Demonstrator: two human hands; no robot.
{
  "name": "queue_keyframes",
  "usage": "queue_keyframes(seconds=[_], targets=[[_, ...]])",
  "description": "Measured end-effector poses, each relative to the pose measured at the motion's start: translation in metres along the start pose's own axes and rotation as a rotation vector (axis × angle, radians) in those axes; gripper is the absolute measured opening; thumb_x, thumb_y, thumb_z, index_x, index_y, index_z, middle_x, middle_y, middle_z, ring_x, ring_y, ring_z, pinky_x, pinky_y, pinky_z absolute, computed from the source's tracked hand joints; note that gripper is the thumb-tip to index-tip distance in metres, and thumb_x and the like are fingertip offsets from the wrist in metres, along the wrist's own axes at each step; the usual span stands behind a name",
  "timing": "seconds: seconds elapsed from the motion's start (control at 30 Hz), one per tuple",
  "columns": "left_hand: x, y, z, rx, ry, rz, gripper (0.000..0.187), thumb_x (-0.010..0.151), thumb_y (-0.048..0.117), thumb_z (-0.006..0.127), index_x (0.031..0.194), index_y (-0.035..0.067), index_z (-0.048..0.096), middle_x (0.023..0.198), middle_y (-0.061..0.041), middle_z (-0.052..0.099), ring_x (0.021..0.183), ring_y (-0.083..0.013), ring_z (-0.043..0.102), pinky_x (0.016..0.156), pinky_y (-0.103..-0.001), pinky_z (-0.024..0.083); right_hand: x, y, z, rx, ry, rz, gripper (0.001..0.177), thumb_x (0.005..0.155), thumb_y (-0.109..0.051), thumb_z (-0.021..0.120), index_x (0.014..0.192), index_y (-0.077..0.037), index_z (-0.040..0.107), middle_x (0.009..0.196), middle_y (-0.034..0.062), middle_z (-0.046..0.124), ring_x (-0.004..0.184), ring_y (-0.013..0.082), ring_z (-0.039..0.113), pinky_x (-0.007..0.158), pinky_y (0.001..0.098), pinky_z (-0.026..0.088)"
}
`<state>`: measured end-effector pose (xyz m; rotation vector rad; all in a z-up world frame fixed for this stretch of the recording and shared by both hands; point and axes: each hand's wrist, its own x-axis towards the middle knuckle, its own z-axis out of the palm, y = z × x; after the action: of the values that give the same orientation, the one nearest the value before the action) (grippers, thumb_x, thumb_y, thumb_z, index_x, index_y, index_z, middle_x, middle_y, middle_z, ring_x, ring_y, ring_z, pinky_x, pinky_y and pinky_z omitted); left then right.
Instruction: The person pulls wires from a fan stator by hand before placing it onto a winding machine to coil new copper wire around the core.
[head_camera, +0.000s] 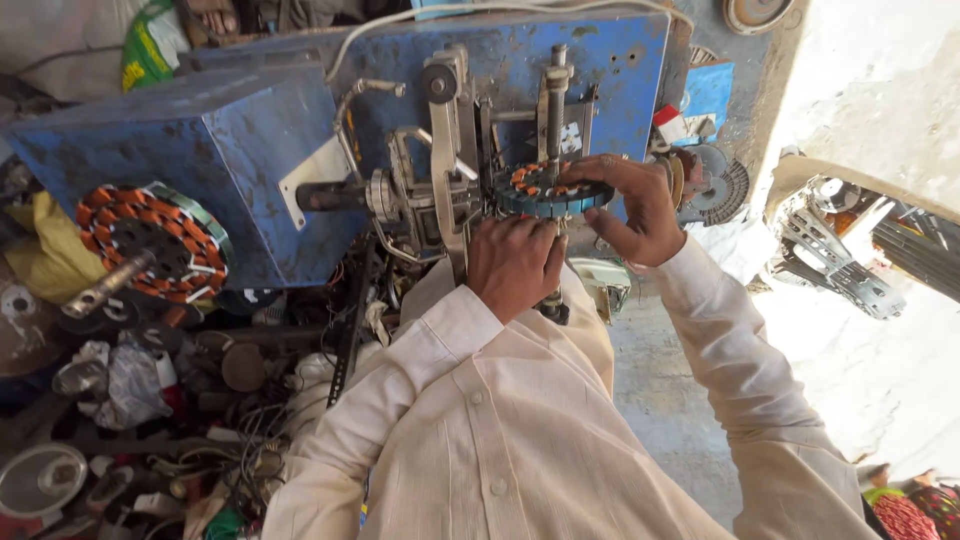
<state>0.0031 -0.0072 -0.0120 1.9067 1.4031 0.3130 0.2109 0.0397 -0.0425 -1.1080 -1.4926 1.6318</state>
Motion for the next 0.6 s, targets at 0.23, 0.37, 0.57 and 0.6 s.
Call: queue_keyframes(seconds=[0.23,0.37,0.57,0.6], targets=[[0.006,0.015,-0.017,-0.011,0.097,0.06,0.022,0.084,0.026,0.071,0.087,0.005,0.068,0.081,-0.012,0.07,0.073,-0.03,0.068,0.072,-0.046,0.048,0.001,-0.01,-0.004,-0.084,-0.057,-0.058,0.056,0.068,-0.003,0.059,0.122,0.01,0.065,0.123,0.0245,0.069,0.117,0.0334,0.07,0.108,0.0386,0.052],[0.0,0.024,-0.01,0.08,0.038,0.121,0.043,0.076,0.043,0.076,0.086,0.002,0.068,0.073,-0.013,0.069,0.063,-0.0313,0.067,0.068,-0.048,0.048,-0.006,0.005,-0.002,0.09,-0.085,0.014,0.057,0.076,0.0,0.053,0.132,0.01,0.059,0.127,0.0192,0.068,0.121,0.0265,0.067,0.111,0.0374,0.051],[-0.035,0.004,0.015,0.141,-0.169,0.142,0.024,0.094,0.033,0.071,0.091,0.009,0.069,0.068,-0.009,0.067,0.059,-0.0296,0.068,0.057,-0.045,0.051,-0.006,0.015,-0.001,0.16,-0.084,-0.004,0.054,0.086,-0.002,0.06,0.139,0.007,0.055,0.128,0.0131,0.068,0.124,0.0208,0.065,0.11,0.0352,0.051],[-0.042,0.004,0.012,0.112,-0.13,0.179,0.02,0.096,0.031,0.07,0.092,0.011,0.07,0.068,-0.008,0.066,0.058,-0.0283,0.067,0.053,-0.044,0.051,-0.007,0.015,0.001,0.112,-0.078,-0.005,0.053,0.088,-0.004,0.065,0.139,0.005,0.056,0.128,0.0121,0.068,0.124,0.0201,0.065,0.107,0.0344,0.052]])
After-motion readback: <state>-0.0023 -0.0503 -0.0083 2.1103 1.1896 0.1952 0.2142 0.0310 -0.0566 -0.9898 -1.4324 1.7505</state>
